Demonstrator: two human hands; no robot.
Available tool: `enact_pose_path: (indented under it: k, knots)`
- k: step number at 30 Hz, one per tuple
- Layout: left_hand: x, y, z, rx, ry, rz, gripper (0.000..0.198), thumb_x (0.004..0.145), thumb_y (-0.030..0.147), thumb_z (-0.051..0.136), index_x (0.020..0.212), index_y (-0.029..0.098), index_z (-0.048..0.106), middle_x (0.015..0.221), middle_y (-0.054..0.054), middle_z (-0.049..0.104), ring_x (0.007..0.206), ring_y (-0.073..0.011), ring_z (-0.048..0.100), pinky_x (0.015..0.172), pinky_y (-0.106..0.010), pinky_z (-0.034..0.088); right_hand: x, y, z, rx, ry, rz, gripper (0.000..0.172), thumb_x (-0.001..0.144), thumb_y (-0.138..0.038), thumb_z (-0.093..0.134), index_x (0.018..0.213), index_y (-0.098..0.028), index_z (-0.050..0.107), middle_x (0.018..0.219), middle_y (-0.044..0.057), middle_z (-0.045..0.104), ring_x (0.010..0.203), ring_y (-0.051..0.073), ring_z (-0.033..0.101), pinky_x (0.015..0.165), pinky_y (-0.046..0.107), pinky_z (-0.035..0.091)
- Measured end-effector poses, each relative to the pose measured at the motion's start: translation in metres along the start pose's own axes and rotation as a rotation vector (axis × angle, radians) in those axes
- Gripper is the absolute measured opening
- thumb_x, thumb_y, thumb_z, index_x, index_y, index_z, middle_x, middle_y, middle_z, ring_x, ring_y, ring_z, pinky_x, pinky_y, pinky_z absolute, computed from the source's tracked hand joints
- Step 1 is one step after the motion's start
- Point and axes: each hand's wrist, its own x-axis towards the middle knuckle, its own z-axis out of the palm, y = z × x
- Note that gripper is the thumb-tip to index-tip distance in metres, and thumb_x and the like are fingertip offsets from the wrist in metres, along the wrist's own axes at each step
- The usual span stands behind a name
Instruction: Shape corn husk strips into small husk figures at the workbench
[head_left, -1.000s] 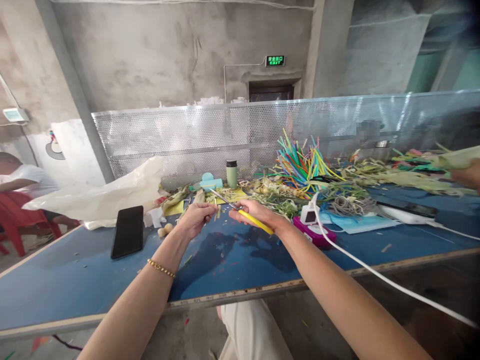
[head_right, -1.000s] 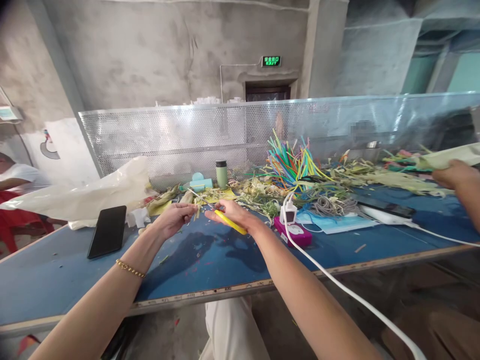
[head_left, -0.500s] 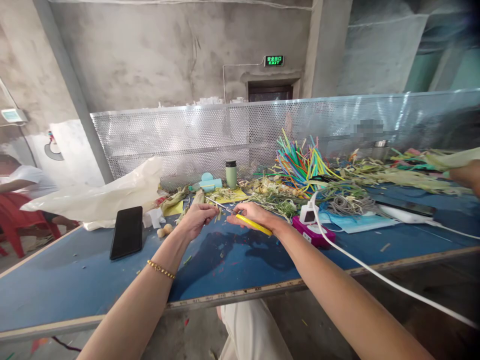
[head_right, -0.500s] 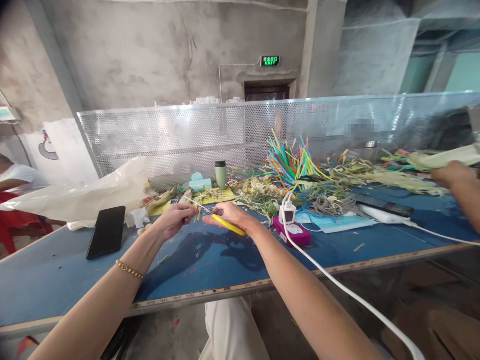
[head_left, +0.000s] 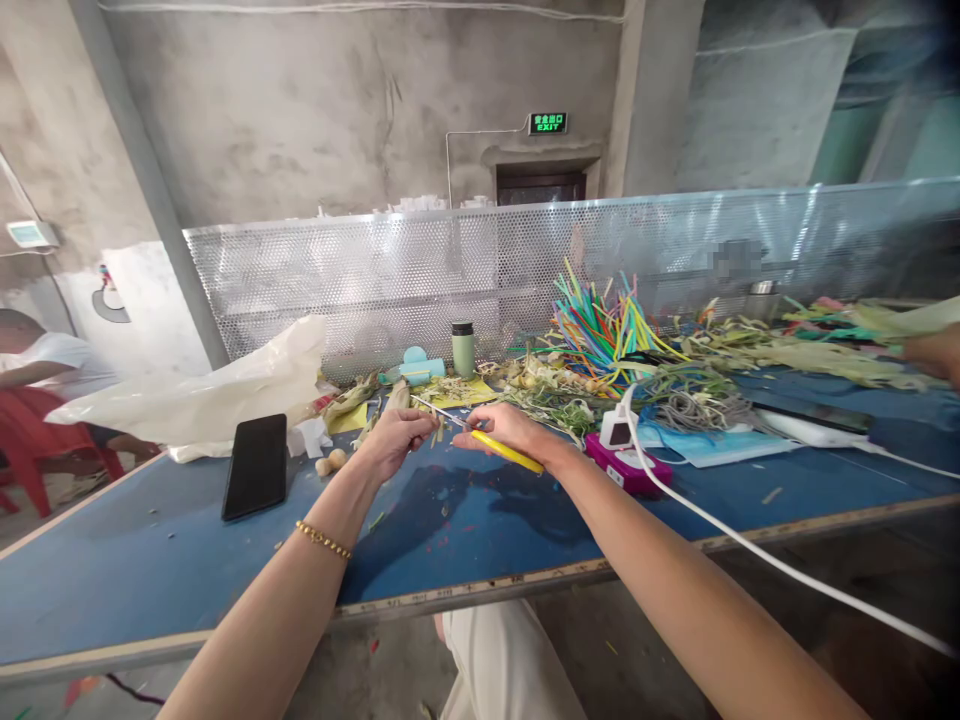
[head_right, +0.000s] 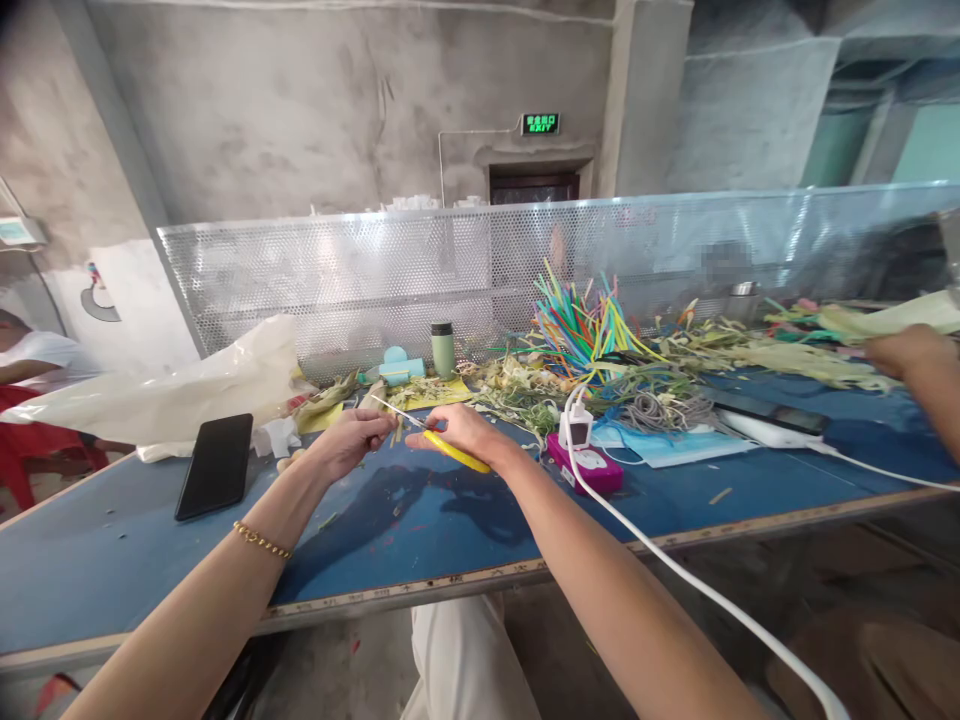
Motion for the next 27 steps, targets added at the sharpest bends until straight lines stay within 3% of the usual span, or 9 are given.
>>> enact_pose_path:
  k: [6, 11, 17, 22, 27]
  knots:
    - [-0.003, 0.004, 0.001, -0.049, -0.025, -0.019, 0.028, 0.056, 0.030, 0.083, 0.060, 0.010, 0.063, 0.052, 0.001, 0.052, 0.046, -0.0040, 0.040, 0.044, -0.020, 0.025, 0.003, 0.000, -0.003, -0.075, 0.117, 0.064, 0.047, 0.069, -0.060, 0.072, 0.085, -0.016, 0.073, 0.054, 0.001, 0.062, 0.050, 0.016, 0.057, 0.051, 0.025, 0.040]
    - [-0.006, 0.011, 0.001, -0.203, -0.026, -0.088, 0.019, 0.063, 0.016, 0.079, 0.076, 0.009, 0.067, 0.063, -0.002, 0.063, 0.050, -0.0053, 0.052, 0.048, -0.017, 0.037, 0.006, 0.018, -0.015, -0.452, 0.267, 0.150, 0.046, 0.069, -0.056, 0.073, 0.092, -0.017, 0.074, 0.089, 0.011, 0.074, 0.081, 0.025, 0.068, 0.066, 0.028, 0.044]
    - [-0.006, 0.012, 0.000, -0.338, -0.029, -0.167, 0.015, 0.072, 0.004, 0.072, 0.084, 0.009, 0.065, 0.077, -0.009, 0.071, 0.060, -0.0090, 0.063, 0.058, -0.018, 0.051, 0.002, 0.032, -0.024, -0.657, 0.102, 0.233, 0.029, 0.075, -0.036, 0.066, 0.097, -0.018, 0.074, 0.100, 0.013, 0.074, 0.095, 0.028, 0.068, 0.072, 0.029, 0.045]
    - [-0.007, 0.014, 0.001, -0.375, -0.029, -0.195, 0.011, 0.077, 0.005, 0.068, 0.082, 0.012, 0.062, 0.085, -0.010, 0.072, 0.068, -0.0115, 0.069, 0.059, -0.018, 0.054, 0.001, 0.031, -0.025, -0.651, 0.028, 0.220, 0.037, 0.073, -0.045, 0.070, 0.098, -0.019, 0.074, 0.099, 0.013, 0.074, 0.092, 0.028, 0.068, 0.070, 0.029, 0.045]
    - [-0.007, 0.015, 0.001, -0.398, -0.007, -0.200, 0.013, 0.076, 0.006, 0.068, 0.075, 0.013, 0.057, 0.094, -0.014, 0.073, 0.081, -0.0180, 0.072, 0.065, -0.024, 0.058, -0.003, 0.025, -0.021, -0.753, -0.012, 0.253, 0.042, 0.071, -0.043, 0.073, 0.106, -0.019, 0.073, 0.112, 0.014, 0.071, 0.105, 0.030, 0.065, 0.079, 0.031, 0.048]
